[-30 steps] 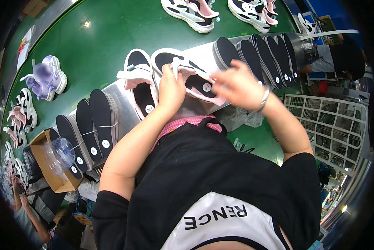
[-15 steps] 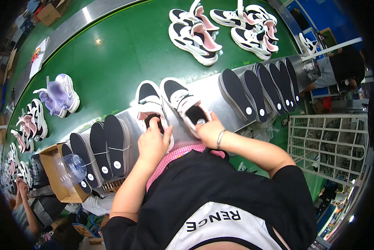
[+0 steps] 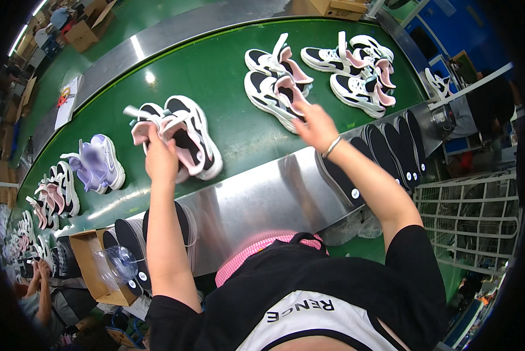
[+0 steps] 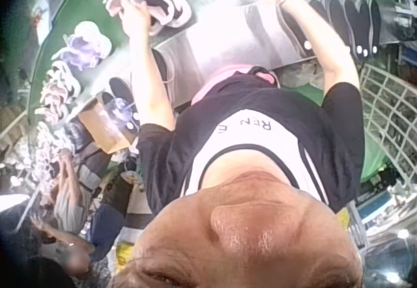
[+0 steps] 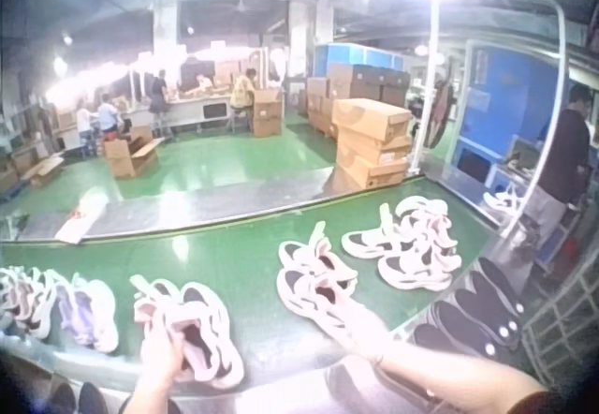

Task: The person picks up insoles from a shelf and a conveyor belt and inserts them into several pairs of sneakers, pressing them down into the footbed.

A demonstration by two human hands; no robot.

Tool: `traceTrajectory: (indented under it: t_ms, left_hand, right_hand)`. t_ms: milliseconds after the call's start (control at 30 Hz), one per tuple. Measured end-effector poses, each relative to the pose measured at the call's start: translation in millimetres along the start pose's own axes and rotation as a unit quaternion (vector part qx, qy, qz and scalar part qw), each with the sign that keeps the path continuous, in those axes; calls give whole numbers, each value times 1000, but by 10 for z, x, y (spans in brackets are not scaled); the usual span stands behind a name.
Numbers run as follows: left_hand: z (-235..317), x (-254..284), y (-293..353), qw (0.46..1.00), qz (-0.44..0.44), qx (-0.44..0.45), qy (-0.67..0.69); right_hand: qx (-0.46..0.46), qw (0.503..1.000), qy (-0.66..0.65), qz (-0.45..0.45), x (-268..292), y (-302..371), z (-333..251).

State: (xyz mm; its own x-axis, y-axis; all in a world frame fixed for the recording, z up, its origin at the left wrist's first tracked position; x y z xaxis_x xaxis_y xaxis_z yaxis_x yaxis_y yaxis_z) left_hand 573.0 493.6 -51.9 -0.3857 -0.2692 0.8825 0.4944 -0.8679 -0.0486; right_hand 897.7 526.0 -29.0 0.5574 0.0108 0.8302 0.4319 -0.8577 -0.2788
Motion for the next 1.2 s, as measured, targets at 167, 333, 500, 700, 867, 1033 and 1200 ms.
traceTrajectory:
  t_ms: [167, 333, 500, 700, 867, 1033, 1200]
  left_hand:
    - [268, 110, 176, 987, 40, -77, 138]
    - [193, -653, 1017, 964, -178, -60, 189]
    - [262, -945, 1316, 927, -290, 23, 238]
    - [509, -1037, 1358, 900, -233, 28, 367]
    - [465, -1022, 1700, 949, -190, -31, 251]
    - [480, -751, 1868, 963, -128, -89, 221]
    - [738, -613, 1583, 933, -139, -152, 296]
  right_hand:
    - [-76, 980, 177, -54, -270, -304, 1117]
    - [-124, 941, 225, -219, -730, -595, 1354]
    - [-58, 925, 235, -294, -716, -614, 998]
    - [25, 932, 115, -343, -749, 104, 60]
    - [85, 943, 107, -302, -509, 778, -479]
    - [129, 950, 79, -273, -405, 1505, -554]
    - [42, 997, 3, -70, 109, 1579, -323]
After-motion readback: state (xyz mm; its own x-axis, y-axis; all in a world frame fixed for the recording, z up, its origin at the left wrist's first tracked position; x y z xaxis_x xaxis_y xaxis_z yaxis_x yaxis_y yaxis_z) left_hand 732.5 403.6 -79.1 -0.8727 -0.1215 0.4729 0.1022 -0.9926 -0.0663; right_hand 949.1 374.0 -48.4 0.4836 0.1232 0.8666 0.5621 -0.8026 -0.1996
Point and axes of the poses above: each hand's wrist, its own y-axis away from the middle knuckle, its own x-axis out of the back of the hand, z = x × y, the point moved 7 cm from there along -y, towards the middle knuckle, and after that the axes turned 11 degrees about x, right-handed, at the moved point
